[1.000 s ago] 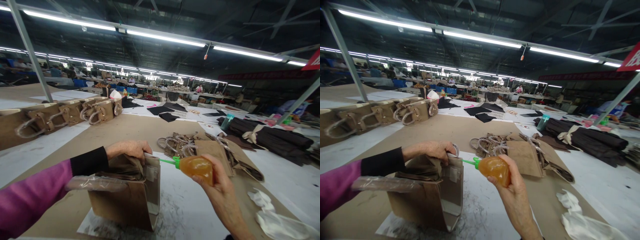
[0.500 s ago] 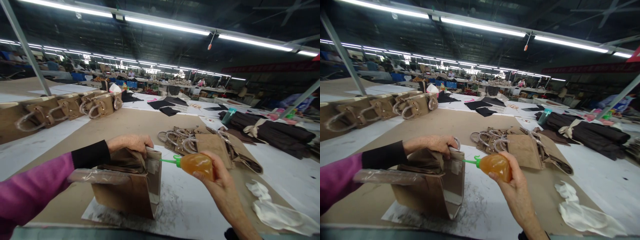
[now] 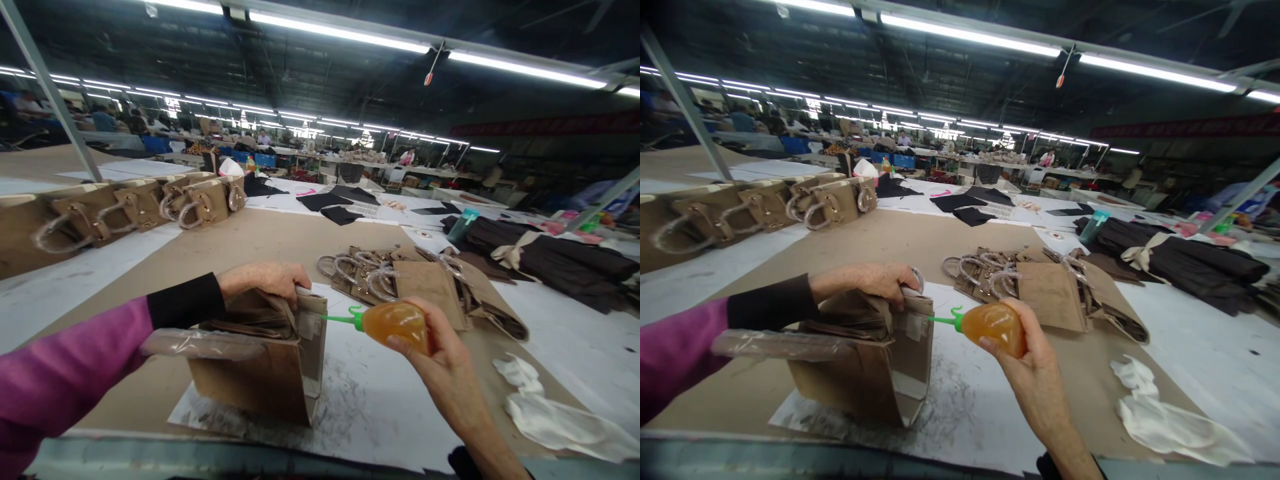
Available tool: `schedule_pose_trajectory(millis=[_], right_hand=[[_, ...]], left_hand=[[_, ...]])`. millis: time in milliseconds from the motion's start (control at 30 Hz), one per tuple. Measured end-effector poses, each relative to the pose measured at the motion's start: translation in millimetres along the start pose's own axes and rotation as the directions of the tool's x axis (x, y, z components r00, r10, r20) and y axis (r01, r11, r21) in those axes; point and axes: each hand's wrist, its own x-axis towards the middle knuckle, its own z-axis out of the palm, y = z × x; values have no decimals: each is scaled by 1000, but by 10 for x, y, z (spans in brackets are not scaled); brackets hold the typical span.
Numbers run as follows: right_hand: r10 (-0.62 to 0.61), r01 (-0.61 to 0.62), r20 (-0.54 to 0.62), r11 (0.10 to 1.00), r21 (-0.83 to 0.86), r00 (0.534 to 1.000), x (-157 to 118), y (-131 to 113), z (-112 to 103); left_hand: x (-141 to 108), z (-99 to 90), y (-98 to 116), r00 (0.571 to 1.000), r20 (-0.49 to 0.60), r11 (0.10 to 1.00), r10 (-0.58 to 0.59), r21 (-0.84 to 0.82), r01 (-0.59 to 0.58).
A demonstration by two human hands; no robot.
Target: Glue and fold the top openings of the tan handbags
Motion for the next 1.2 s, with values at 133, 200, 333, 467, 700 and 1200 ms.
schedule_pose_trajectory(millis=[133, 200, 333, 467, 700, 1200], right_hand=[[3, -4, -8, 1000, -16, 1000, 22, 6, -26], [31, -31, -10, 999, -9, 999, 11, 19, -47], [91, -91, -13, 995, 31, 996, -25, 59, -88], [115, -115, -2, 991, 67, 993, -43, 88, -98], [100, -101, 97, 995, 5, 990, -90, 111, -57], [88, -95, 108, 994, 62, 990, -64, 164, -55]], left_hand=[[28, 14, -18, 999, 38, 1000, 21, -12, -21], [49, 30, -26, 998, 44, 999, 33, 3, -34], [84, 57, -6, 998, 44, 998, 34, 52, -37], [87, 63, 35, 999, 46, 997, 20, 67, -23], [76, 71, 18, 998, 50, 998, 36, 41, -38], [92, 82, 45, 997, 64, 999, 39, 19, -40]])
